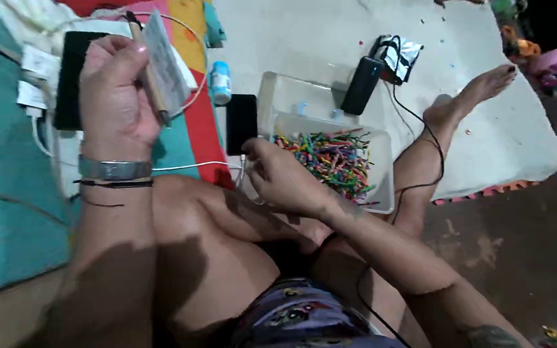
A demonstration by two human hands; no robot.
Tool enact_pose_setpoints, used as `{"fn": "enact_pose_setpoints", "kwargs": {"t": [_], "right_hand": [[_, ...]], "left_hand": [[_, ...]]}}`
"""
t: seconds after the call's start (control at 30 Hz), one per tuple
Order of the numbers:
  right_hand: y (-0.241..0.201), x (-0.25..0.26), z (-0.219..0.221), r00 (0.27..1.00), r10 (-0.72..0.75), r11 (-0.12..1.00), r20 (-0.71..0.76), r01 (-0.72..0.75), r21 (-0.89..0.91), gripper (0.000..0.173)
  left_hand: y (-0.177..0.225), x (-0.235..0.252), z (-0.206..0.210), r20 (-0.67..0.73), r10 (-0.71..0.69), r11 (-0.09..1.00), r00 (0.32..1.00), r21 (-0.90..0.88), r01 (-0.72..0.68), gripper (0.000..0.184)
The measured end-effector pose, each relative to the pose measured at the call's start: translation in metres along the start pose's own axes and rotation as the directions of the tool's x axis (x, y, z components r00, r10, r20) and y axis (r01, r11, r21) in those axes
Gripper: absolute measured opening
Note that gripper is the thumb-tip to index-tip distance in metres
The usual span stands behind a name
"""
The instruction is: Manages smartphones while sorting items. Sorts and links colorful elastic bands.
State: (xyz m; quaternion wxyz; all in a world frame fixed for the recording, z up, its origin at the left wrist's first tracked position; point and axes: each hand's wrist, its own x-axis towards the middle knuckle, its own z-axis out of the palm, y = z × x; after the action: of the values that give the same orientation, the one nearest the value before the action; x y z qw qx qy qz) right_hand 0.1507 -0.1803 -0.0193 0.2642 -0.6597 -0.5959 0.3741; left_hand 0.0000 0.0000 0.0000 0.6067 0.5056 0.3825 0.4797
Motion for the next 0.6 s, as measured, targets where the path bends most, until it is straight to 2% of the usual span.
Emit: {"fn": "enact_pose_setpoints", "kwargs": {"t": [0.1,0.17,0.23,0.3,0.37,0.43,0.53,0.6], "right_hand": [[-0.014,0.076,0.012,0.959,0.281,0.95,0.024,-0.274,-0.15,0.051],[-0.004,0.111,0.031,0.919,0.376,0.911,-0.122,-0.39,-0.133,0.062],[0.013,0.124,0.054,0.865,0.403,0.9,-0.299,-0.434,-0.043,0.085],[0.016,0.144,0.061,0.797,0.537,0.825,-0.275,-0.565,-0.028,0.106],[0.02,0.167,0.062,0.716,0.669,0.718,-0.199,-0.692,-0.078,0.117],[0.03,0.169,0.068,0.694,0.686,0.701,-0.219,-0.711,-0.055,0.123],[0.037,0.152,0.074,0.735,0.575,0.789,-0.359,-0.614,0.008,0.127],[0.027,0.157,0.055,0.725,0.627,0.76,-0.285,-0.65,0.02,0.124]], "left_hand": [[0.0,0.0,0.004,-0.013,0.014,1.0,1.0,-0.019,-0.014,0.022],[-0.003,-0.001,0.005,-0.024,-0.02,1.0,1.0,-0.004,0.02,0.025],[-0.003,-0.001,0.004,-0.033,-0.02,1.0,0.999,0.018,0.021,0.026],[-0.004,0.001,0.003,-0.03,0.018,0.999,0.999,0.045,-0.017,0.025],[-0.005,0.003,0.002,-0.015,0.043,0.998,0.999,0.047,-0.043,0.025],[-0.006,0.003,0.004,0.003,0.047,0.998,0.999,0.043,-0.047,0.024],[-0.009,0.006,0.003,0.02,0.066,0.993,0.998,0.096,-0.068,0.026],[-0.008,0.008,-0.002,0.0,0.096,0.976,0.995,0.195,-0.094,0.03]]}}
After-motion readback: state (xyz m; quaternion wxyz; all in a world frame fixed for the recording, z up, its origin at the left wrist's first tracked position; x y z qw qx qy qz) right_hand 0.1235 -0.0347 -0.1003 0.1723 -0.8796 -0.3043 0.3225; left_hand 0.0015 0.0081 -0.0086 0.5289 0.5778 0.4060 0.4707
